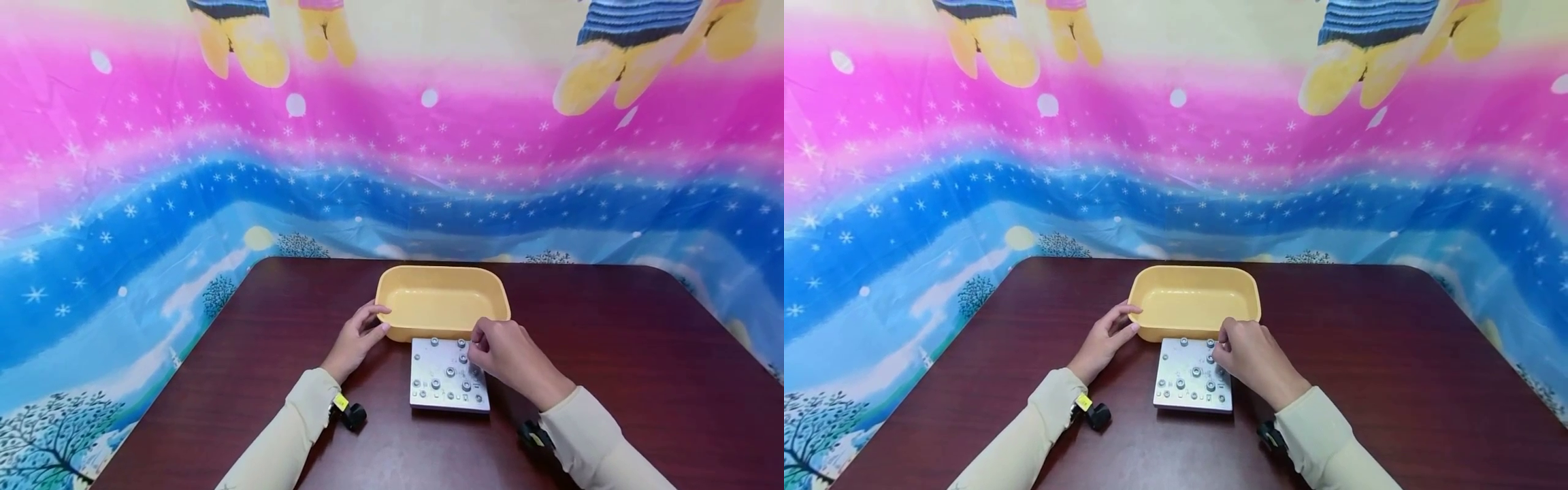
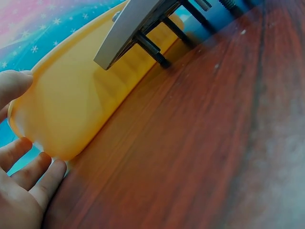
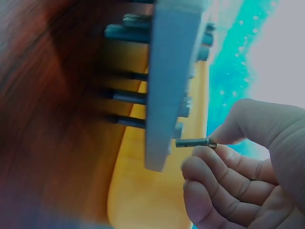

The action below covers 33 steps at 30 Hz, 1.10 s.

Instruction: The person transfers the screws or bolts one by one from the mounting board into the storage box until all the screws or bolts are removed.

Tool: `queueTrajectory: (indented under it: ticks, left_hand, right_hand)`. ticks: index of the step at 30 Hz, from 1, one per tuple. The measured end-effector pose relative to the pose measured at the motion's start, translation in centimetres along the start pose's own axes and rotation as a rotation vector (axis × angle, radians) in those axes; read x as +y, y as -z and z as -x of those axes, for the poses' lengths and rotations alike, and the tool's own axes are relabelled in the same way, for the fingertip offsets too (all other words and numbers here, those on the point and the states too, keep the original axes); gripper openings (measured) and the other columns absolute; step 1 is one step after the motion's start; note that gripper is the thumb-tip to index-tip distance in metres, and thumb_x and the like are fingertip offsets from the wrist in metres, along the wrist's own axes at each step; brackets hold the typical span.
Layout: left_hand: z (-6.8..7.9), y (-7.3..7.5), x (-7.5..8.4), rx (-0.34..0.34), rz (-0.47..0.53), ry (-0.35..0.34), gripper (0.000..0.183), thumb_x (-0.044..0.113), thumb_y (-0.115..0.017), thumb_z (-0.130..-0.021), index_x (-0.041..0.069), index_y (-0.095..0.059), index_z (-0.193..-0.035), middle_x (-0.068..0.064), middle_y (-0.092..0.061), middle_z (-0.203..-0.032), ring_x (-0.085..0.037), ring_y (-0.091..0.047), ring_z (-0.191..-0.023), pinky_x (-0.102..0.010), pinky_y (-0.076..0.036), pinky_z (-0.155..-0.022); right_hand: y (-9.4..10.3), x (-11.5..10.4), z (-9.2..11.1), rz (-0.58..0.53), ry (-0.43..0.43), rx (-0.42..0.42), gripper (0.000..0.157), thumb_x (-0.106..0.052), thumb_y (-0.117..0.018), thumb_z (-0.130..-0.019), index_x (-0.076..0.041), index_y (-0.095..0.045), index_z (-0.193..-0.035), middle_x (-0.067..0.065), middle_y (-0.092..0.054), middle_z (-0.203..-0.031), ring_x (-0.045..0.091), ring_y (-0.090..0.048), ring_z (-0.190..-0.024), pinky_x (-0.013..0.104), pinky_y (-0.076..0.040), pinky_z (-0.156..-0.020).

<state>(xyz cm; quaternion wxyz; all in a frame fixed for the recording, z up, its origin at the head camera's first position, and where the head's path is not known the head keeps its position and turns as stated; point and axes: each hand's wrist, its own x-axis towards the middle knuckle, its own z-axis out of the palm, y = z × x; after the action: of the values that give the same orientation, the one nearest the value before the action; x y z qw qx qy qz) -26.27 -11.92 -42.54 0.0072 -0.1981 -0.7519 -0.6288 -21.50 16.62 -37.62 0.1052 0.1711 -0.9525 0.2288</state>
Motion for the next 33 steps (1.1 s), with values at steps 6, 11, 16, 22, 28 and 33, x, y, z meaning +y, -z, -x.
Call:
queueTrajectory:
  ticks: [6,11,16,22,28,33]
  left_hand:
    - [0.2,-0.1,0.2,0.001,0.013,0.007,0.035,0.015,-0.062,-0.095,0.000,-0.056,-0.127,-0.019,-0.030,-0.153,-0.032,-0.034,-0.138,-0.055,-0.030,-0.109]
    - [0.3,-0.1,0.4,-0.007,0.028,0.007,0.037,0.014,-0.061,-0.096,-0.002,-0.054,-0.128,-0.020,-0.030,-0.153,-0.033,-0.033,-0.139,-0.056,-0.029,-0.109]
    - [0.3,0.0,0.4,0.000,0.024,0.017,0.036,0.015,-0.062,-0.096,0.000,-0.056,-0.127,-0.019,-0.030,-0.153,-0.031,-0.034,-0.139,-0.054,-0.031,-0.109]
    - [0.3,-0.1,0.3,0.001,0.028,0.021,0.035,0.016,-0.062,-0.095,0.002,-0.057,-0.126,-0.019,-0.031,-0.153,-0.032,-0.034,-0.139,-0.053,-0.030,-0.110]
    - [0.4,-0.1,0.3,-0.001,0.016,0.016,0.033,0.016,-0.063,-0.095,0.002,-0.058,-0.125,-0.019,-0.032,-0.152,-0.031,-0.035,-0.138,-0.052,-0.034,-0.108]
    - [0.4,-0.1,0.2,-0.003,0.012,-0.001,0.034,0.015,-0.063,-0.095,0.001,-0.058,-0.125,-0.021,-0.032,-0.151,-0.031,-0.035,-0.138,-0.051,-0.036,-0.107]
  right_hand:
    - [0.7,-0.3,-0.1,-0.042,0.071,0.048,0.008,-0.007,-0.071,-0.078,-0.011,-0.063,-0.079,-0.007,-0.059,-0.066,0.004,-0.051,-0.056,0.019,-0.047,-0.051]
    - [1.3,0.0,-0.9,-0.106,0.097,0.094,0.010,-0.005,-0.069,-0.077,-0.012,-0.062,-0.077,-0.008,-0.058,-0.065,0.005,-0.052,-0.057,0.021,-0.048,-0.052]
    - [1.2,1.0,-2.7,-0.192,0.029,0.113,0.008,-0.009,-0.067,-0.078,-0.013,-0.060,-0.078,-0.004,-0.057,-0.067,0.011,-0.052,-0.060,0.024,-0.046,-0.053]
    - [0.2,2.8,-4.9,-0.271,0.013,0.077,0.004,-0.009,-0.063,-0.084,-0.010,-0.063,-0.087,-0.002,-0.060,-0.074,0.015,-0.054,-0.066,0.028,-0.047,-0.059]
    - [-0.7,4.1,-6.2,-0.273,0.037,-0.002,0.004,-0.010,-0.064,-0.089,-0.009,-0.066,-0.093,-0.003,-0.064,-0.079,0.015,-0.056,-0.070,0.029,-0.049,-0.062]
    - [-1.2,4.2,-7.0,-0.274,0.043,-0.069,0.006,-0.009,-0.063,-0.092,-0.007,-0.067,-0.095,0.004,-0.066,-0.084,0.015,-0.058,-0.072,0.029,-0.051,-0.064]
